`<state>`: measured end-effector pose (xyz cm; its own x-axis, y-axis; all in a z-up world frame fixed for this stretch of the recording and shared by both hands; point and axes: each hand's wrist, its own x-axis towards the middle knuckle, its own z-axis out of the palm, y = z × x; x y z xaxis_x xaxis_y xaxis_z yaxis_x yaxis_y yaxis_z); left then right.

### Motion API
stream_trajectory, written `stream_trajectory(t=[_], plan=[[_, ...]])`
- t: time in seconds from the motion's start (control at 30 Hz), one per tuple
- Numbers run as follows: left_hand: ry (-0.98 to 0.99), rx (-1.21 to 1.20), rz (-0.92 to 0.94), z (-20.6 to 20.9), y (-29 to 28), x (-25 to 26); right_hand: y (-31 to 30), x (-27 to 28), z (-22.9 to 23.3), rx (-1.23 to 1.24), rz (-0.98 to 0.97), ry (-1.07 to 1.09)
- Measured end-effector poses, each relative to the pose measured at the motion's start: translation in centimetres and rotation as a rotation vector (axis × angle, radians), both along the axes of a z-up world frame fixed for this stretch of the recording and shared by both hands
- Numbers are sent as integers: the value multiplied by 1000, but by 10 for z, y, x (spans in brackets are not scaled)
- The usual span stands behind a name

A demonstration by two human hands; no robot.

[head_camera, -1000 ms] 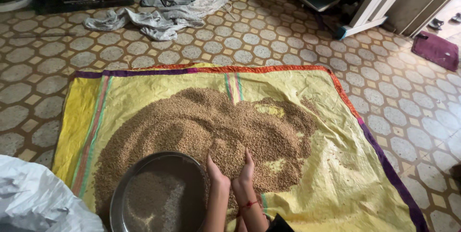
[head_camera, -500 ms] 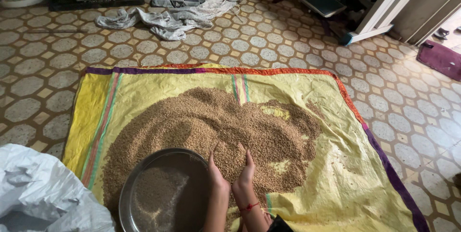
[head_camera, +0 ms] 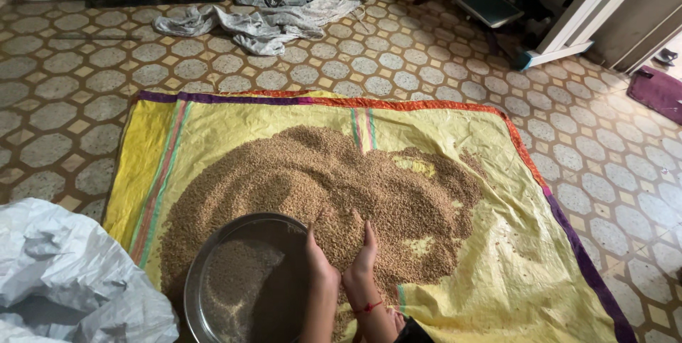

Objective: The person scoops grains from a large pile on a yellow tarp into a metal sieve and shakes it to separate finer particles. The person repeatedly scoops and sifts the grains, occasionally picking out debris by hand and transferring the sifted material into a white sack.

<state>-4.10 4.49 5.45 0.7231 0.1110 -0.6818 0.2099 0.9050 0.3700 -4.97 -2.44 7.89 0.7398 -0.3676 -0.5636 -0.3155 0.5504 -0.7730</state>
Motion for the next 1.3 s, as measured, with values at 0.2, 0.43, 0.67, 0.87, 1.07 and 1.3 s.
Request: stream_trajectory(t=[0.2, 0.43, 0.67, 0.87, 1.07, 1.3], plan=[[-62, -4, 137, 31, 11, -30, 17, -15, 22, 429, 150, -222], [-137, -28, 298, 35, 44, -63, 60, -40, 30, 547, 304, -103], [-140, 83, 309, -30, 75, -74, 84, -53, -19, 374, 538, -206], [-69, 84, 315, -59, 81, -82, 90, -59, -38, 265, 598, -163], [-24, 295, 261, -19, 83, -89, 91, -57, -47, 87, 661, -148], [147, 397, 212, 60, 73, -95, 84, -59, -39, 575, 472, -279]])
